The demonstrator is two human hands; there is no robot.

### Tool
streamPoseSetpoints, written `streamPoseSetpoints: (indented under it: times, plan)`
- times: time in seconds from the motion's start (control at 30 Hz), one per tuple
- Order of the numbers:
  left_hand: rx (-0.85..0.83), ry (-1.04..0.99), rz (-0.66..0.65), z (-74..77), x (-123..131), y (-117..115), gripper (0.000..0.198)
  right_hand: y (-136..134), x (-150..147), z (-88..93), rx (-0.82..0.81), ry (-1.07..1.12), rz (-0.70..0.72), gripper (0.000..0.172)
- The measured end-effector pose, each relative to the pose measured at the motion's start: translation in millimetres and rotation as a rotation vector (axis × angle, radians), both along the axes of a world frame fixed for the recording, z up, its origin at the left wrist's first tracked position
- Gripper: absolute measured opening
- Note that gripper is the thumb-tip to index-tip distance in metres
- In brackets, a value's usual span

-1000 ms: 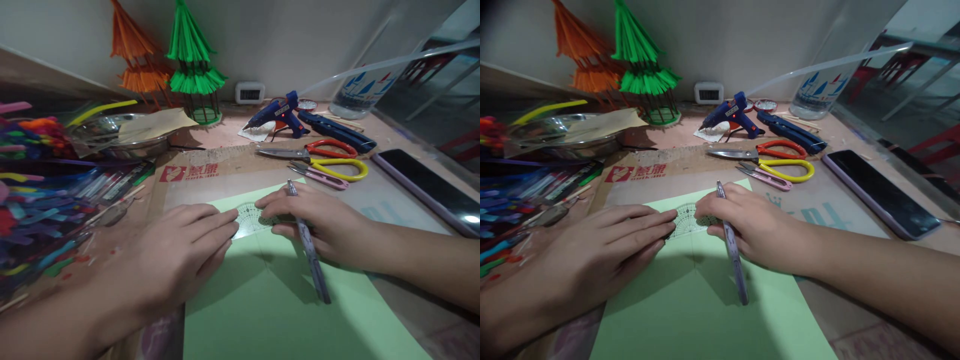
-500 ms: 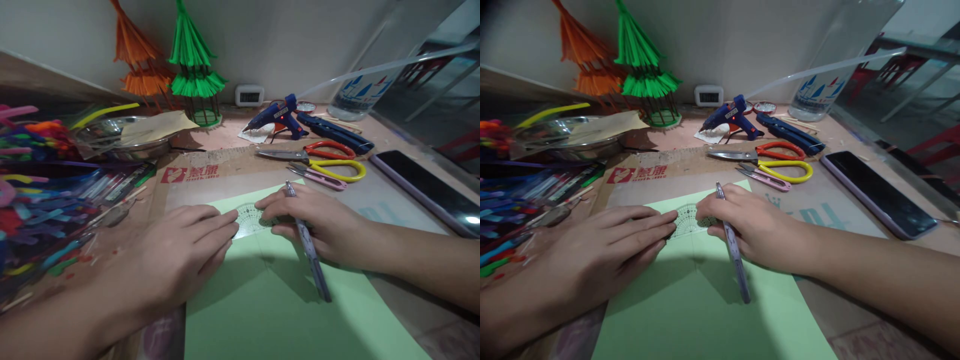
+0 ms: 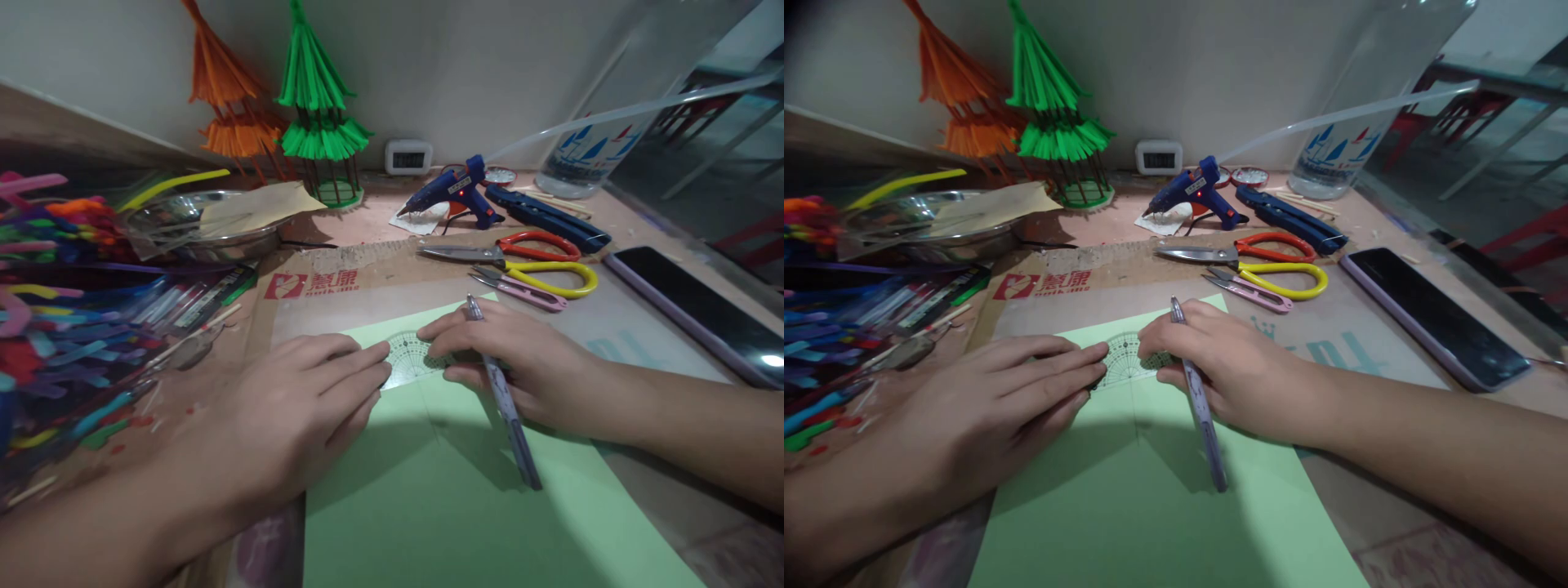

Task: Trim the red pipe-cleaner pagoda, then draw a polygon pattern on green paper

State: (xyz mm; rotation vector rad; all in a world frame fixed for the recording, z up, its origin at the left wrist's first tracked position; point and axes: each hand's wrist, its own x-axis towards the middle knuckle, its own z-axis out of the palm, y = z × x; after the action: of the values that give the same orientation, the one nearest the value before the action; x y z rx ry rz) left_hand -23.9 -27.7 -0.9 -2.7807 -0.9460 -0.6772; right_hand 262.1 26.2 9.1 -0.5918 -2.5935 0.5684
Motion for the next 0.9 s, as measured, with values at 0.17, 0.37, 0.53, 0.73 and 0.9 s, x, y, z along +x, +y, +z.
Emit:
streamPoseSetpoints:
  times: [0.17, 0.37, 0.53, 0.73, 0.9]
  plan:
    - [0.008, -0.011, -0.005, 0.4, 0.8, -0.9, 0.026, 0.1, 0.4, -0.9, -0.004, 0.011, 0.007, 0.014]
    - [0.004, -0.009, -0.007, -0.1, 1.1, 0.0, 0.024, -1.3, 0.9, -0.4, -0.012, -0.002, 0.003, 0.013]
    - [0.007, -0.011, -0.002, 0.8, 2.1, 0.1, 0.024, -2.2, 0.3, -0.2, -0.016, 0.003, 0.001, 0.014]
    - [0.034, -0.010, -0.003, 0.8, 0.9, -2.2, 0.026, -1.5, -0.3, 0.5, -0.024, 0.000, 0.001, 0.013]
    - [0.017, -0.007, -0.010, -0.7, 0.2, -0.5, 0.024, -1.4, 0.4, 0.1, -0.014, 0.004, 0.003, 0.012]
